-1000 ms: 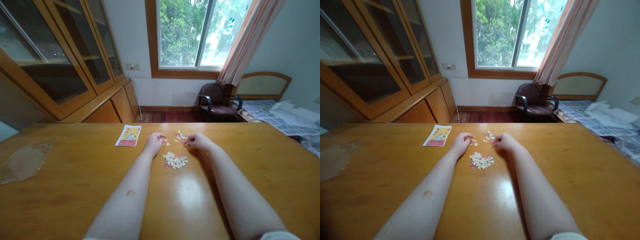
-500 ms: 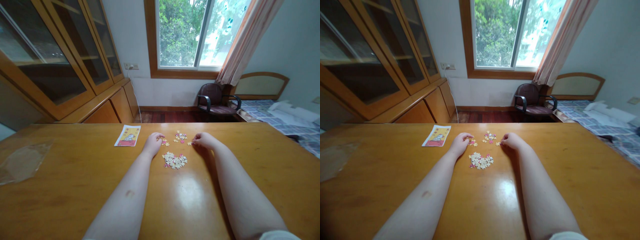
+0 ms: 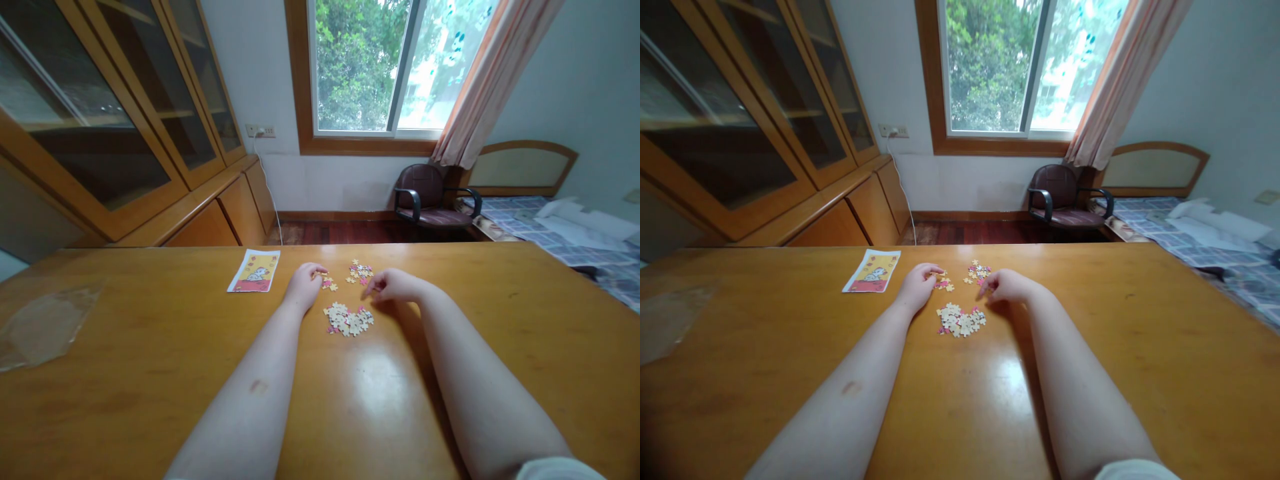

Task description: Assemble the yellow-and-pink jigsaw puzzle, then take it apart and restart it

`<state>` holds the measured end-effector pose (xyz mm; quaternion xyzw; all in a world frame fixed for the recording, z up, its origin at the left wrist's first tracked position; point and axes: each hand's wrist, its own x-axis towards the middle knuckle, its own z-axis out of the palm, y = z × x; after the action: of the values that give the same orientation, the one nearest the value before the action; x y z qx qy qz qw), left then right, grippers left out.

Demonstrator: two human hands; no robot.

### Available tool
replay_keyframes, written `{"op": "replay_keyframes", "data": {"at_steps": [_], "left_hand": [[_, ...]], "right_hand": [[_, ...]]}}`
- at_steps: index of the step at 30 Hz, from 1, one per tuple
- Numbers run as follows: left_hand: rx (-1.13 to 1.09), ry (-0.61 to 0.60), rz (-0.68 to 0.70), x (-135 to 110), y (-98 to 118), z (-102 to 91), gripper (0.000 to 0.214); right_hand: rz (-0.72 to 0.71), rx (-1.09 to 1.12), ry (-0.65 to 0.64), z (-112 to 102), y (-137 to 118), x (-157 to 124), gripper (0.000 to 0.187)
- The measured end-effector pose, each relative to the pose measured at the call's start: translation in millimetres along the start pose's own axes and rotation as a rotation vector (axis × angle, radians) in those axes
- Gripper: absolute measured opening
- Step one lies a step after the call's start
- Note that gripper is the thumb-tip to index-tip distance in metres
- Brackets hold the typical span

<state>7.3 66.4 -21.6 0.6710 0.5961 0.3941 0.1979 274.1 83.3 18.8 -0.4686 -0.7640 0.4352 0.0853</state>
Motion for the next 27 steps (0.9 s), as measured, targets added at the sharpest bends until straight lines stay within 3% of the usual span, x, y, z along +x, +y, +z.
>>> {"op": "replay_keyframes", "data": {"at_steps": [5,10,14,20,27], "left_hand": [[0.005,0.005,0.004,-1,1,-0.5,0.03],[0.007,-0.001,0.003,-1,1,-0.5,0.029],[0.008,-0.012,0.013,-1,2,-0.8,0.029],[0.005,-0.037,0.061,-2,6,-1.3,0.028],[0.014,-0.038,0.049,-2,5,-1.7,0.028]], "right_hand": [[-0.003,-0.024,-0.103,17,-14,5,0.018],[0.043,-0.12,0.015,22,-16,12,0.013],[0.066,-0.175,0.162,21,-18,12,0.02],[0.076,-0.143,-0.006,22,-26,6,0.03],[0.023,-0.239,0.103,23,-30,6,0.026]]}}
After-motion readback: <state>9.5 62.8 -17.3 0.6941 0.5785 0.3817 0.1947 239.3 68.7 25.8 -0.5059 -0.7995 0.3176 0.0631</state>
